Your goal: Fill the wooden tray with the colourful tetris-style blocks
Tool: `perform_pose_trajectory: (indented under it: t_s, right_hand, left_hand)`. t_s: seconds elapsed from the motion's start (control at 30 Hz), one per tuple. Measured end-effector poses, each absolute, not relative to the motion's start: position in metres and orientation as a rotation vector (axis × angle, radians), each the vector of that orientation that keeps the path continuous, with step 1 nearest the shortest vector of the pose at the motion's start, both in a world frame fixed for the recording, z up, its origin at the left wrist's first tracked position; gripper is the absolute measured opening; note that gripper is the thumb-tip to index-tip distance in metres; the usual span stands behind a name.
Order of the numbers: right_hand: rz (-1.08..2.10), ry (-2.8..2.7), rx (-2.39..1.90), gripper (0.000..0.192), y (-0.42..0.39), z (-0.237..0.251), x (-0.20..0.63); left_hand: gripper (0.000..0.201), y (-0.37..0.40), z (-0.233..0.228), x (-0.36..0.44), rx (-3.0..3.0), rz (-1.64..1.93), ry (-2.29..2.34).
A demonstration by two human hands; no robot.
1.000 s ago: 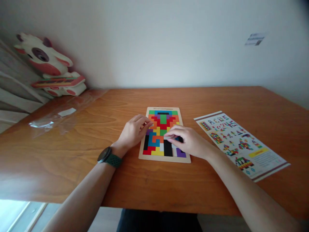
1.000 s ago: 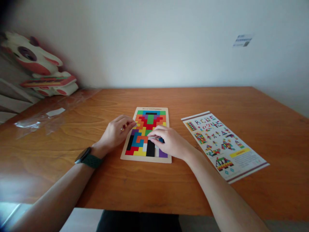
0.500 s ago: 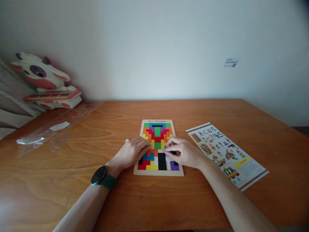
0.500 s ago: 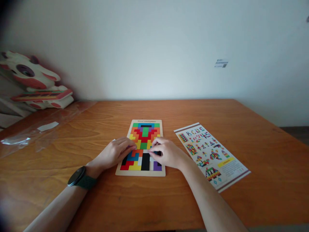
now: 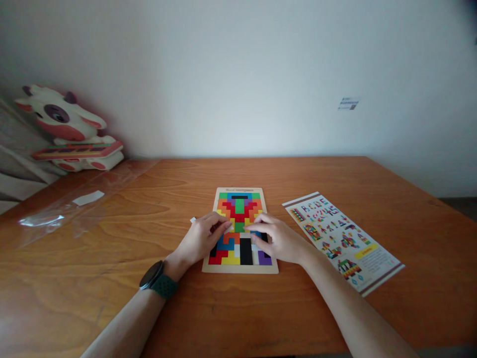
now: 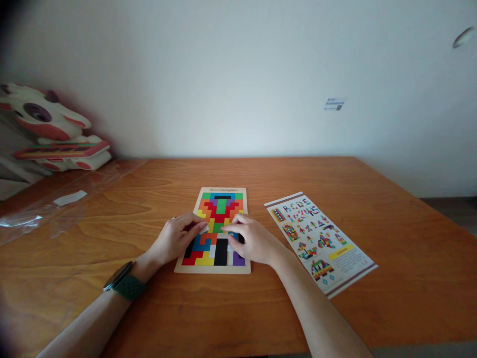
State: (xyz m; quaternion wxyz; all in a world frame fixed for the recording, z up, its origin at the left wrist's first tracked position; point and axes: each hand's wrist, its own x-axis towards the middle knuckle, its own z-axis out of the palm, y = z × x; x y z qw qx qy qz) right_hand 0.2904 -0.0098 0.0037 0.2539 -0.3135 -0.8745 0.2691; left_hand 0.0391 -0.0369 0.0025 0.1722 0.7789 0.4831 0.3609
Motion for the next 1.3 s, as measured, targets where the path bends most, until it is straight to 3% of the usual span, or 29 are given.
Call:
perform_pose_trajectory:
  t_s: [0.33, 0.6, 0.83, 1.07, 1.3]
  right_hand:
    - [1.319, -1.939, -0.927, 0.032, -0.015, 0.003, 0.272]
    - [1.447, -1.785, -0.981, 0.036, -0.004, 0.007, 0.288]
    - [1.7, -1.867, -1.123, 0.043, -0.003, 0.009, 0.307]
    - [1.664, -2.025, -1.149, 0.038, -0.014, 0.014, 0.299]
    - [1.417, -2.205, -1.197, 0.029, -0.015, 0.013, 0.3]
  left_hand:
    - [0.03, -0.048, -0.012, 0.07, 1.564, 1.159, 1.146]
    - [0.019, -0.05, 0.002, 0.061, 2.235, 1.001, 1.163]
    - [0.03, -0.053, 0.006, 0.06, 2.612, 0.673, 0.901]
    - [0.028, -0.053, 0.006, 0.061, 2.63, 0.59, 0.917]
    - [0.025, -0.053, 0.005, 0.06, 2.627, 0.629, 0.91]
